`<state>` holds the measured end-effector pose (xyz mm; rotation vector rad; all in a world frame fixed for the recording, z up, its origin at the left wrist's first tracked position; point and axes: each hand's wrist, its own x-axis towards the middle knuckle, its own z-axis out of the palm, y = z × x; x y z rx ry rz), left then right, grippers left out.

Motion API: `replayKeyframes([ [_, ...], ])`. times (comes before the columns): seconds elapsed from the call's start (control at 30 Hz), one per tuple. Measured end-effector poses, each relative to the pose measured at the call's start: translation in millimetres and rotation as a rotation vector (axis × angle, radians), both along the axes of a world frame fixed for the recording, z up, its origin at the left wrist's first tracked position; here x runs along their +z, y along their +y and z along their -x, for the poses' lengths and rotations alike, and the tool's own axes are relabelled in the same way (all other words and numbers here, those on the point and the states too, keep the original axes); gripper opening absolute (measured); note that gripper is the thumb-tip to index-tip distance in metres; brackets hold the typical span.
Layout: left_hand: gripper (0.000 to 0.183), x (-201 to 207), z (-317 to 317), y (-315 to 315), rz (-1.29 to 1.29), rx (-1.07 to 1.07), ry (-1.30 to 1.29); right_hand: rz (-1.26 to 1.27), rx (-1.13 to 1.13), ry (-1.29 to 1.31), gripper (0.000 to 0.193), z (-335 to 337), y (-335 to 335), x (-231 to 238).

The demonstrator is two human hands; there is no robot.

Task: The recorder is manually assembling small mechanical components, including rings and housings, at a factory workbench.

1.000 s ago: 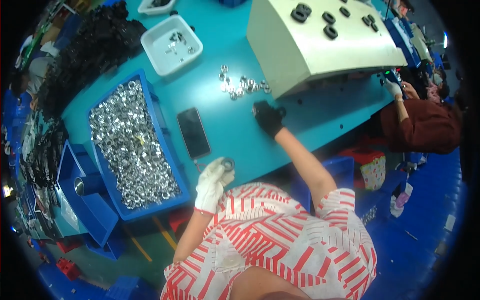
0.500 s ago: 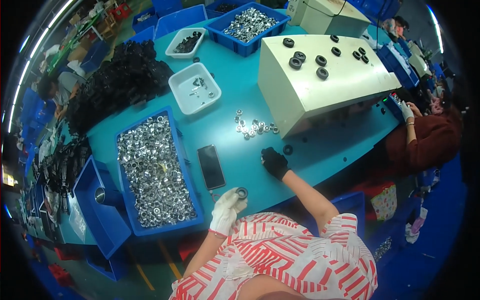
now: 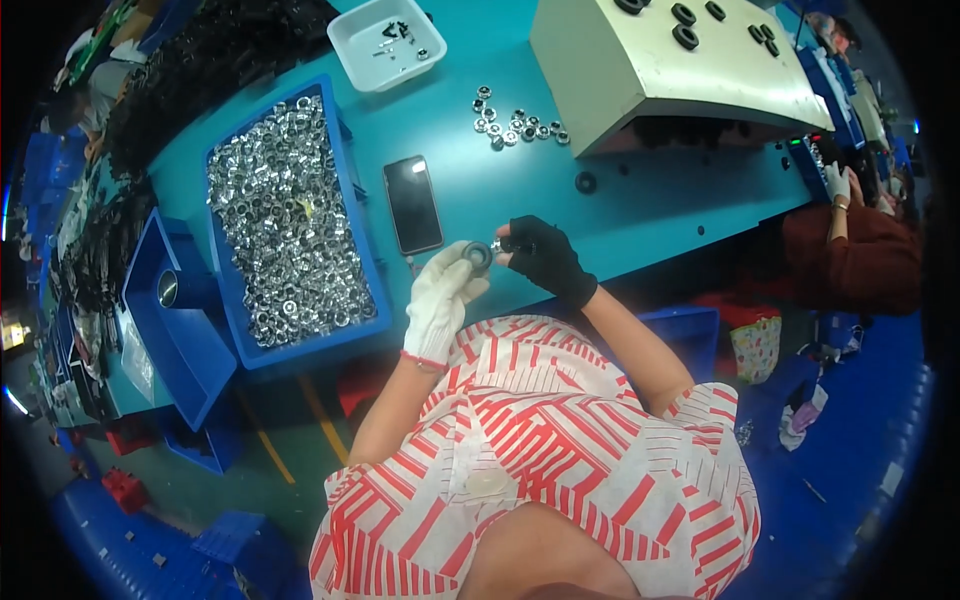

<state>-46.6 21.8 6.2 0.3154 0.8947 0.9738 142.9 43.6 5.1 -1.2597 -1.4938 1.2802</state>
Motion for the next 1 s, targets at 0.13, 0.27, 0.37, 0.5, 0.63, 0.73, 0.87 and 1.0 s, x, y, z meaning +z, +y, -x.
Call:
replayKeyframes([
  [0.13,0.034,8,-3,-7,-0.036,-0.062,-0.063,-0.130,0.015,-0.055,0.033,7,-18,12],
  [0.27,0.033,13,-6,-13,-0.038,-0.057,-0.012,-0.171,0.015,-0.119,0.032,8,-25,13],
  [0.37,0.034,18,-7,-14,-0.085,-0.097,-0.021,-0.254,0.020,-0.199,0.030,10,-28,10],
  [0.5,0.034,15,-7,-20,-0.064,-0.073,0.075,-0.283,0.046,-0.241,0.027,12,-30,13],
  [0.63,0.029,10,-4,-22,-0.010,-0.101,0.019,-0.471,0.152,-0.302,0.026,9,-27,10],
  [0.73,0.033,9,-6,-21,-0.025,-0.172,0.135,-0.497,0.232,-0.407,0.031,12,-30,9],
  [0.87,0.043,9,-9,-20,-0.054,-0.072,0.201,-0.160,0.040,-0.249,0.039,21,-37,9],
  [1.0,0.057,15,-19,-24,-0.212,0.027,0.250,-0.308,0.072,-0.368,0.041,18,-38,-6],
])
